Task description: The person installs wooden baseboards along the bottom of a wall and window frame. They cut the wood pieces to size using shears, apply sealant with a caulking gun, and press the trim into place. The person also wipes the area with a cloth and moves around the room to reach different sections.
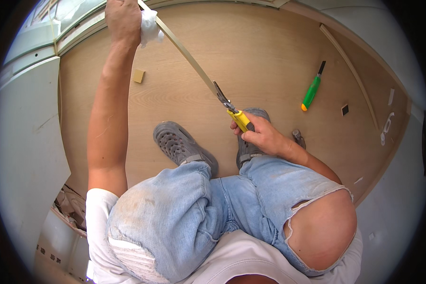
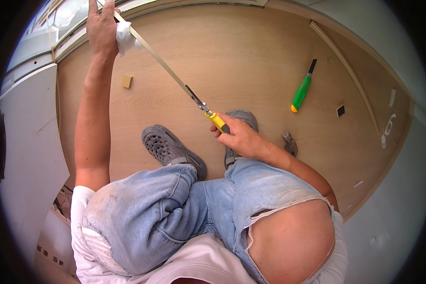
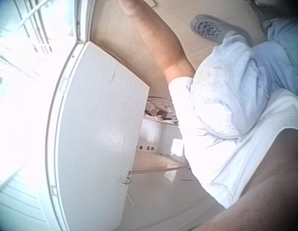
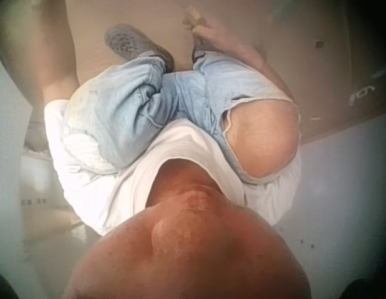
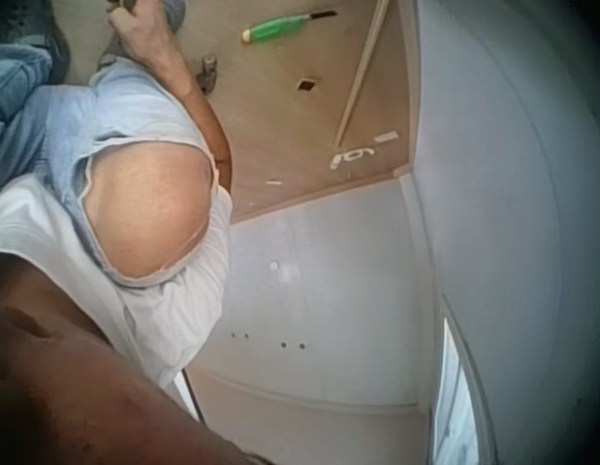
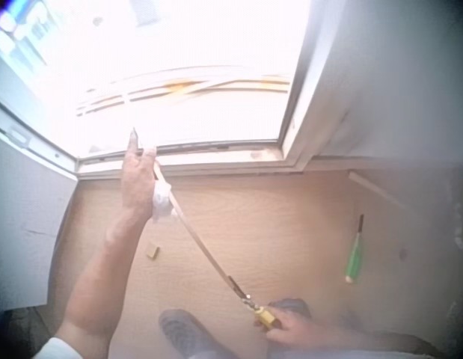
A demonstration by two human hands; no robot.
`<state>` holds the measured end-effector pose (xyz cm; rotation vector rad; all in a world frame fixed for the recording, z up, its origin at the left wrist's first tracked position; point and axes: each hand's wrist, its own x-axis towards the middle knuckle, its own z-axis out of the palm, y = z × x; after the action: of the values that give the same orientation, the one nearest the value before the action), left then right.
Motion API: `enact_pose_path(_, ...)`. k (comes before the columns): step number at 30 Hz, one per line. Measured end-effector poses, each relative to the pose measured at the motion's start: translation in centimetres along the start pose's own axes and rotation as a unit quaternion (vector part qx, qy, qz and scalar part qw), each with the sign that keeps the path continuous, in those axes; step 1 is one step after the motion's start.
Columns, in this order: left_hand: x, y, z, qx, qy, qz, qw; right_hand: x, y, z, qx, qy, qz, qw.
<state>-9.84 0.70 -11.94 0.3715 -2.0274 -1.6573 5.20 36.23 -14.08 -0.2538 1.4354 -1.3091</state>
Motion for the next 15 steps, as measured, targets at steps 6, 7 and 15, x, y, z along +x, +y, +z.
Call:
enact_pose_path(6, -0.2, -0.3, -0.1, -0.002, 0.016, -0.018, 1.000, 0.2, -0.5, -0.1, -0.005, -0.001, 0.021, 1.000)
enact_pose_path(7, -0.2, -0.3, -0.1, -0.004, 0.016, -0.018, 1.000, 0.3, -0.3, -0.2, -0.018, -0.003, 0.018, 1.000)
enact_pose_path(15, 0.0, -1.4, -0.3, 0.018, 0.032, 0.023, 0.999, 0.6, -0.3, 0.9, -0.086, 0.075, 0.019, 0.993)
